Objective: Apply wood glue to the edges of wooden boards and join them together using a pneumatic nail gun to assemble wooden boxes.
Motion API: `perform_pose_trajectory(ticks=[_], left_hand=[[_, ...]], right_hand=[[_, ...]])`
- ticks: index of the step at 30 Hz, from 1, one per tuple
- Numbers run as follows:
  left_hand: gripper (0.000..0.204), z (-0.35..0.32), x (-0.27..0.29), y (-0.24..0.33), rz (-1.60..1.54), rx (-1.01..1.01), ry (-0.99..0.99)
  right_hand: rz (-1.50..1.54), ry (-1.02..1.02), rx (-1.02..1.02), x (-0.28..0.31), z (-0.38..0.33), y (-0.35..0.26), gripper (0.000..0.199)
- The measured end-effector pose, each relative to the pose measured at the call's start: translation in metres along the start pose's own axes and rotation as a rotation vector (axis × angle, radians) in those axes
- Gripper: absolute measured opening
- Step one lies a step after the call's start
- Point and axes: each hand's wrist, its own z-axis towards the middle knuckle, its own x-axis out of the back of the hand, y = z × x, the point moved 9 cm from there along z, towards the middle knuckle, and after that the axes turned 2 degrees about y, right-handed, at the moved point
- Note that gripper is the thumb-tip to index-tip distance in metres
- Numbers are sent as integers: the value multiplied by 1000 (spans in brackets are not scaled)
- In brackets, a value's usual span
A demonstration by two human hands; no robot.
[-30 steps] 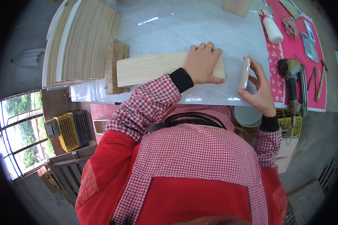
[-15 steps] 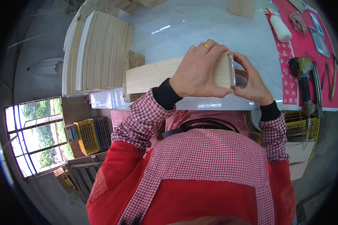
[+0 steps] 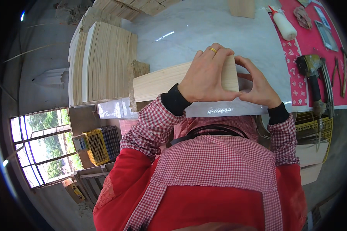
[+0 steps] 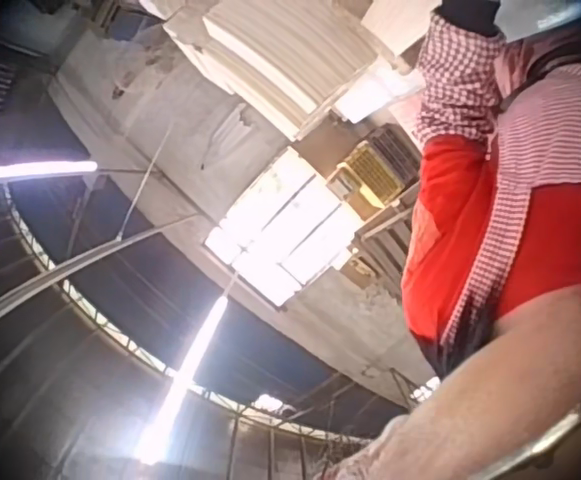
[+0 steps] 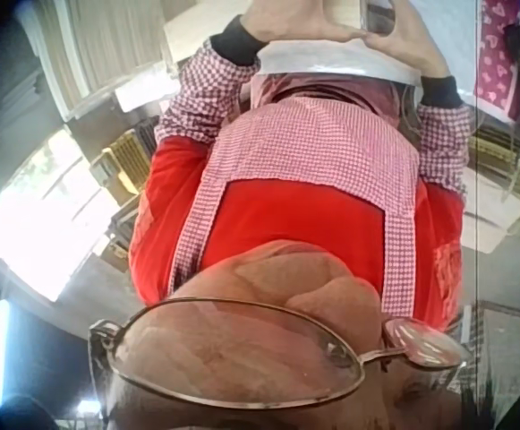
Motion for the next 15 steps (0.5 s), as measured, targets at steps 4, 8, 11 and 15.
perform_pose_trajectory(ticks=[4, 8, 11, 15], left_hand=[[90, 0, -2, -1, 0, 11, -9], [90, 1, -3, -2, 1, 13, -11], [90, 1, -4, -3, 2, 21, -14], [90, 1, -4, -3, 7, 28, -22]], right_hand=[[-8, -3, -14, 0, -1, 1, 90], [-13, -4, -19, 1, -1, 0, 91], [-20, 1, -20, 1, -1, 0, 91], [-25, 0, -18, 1, 0, 0, 91]])
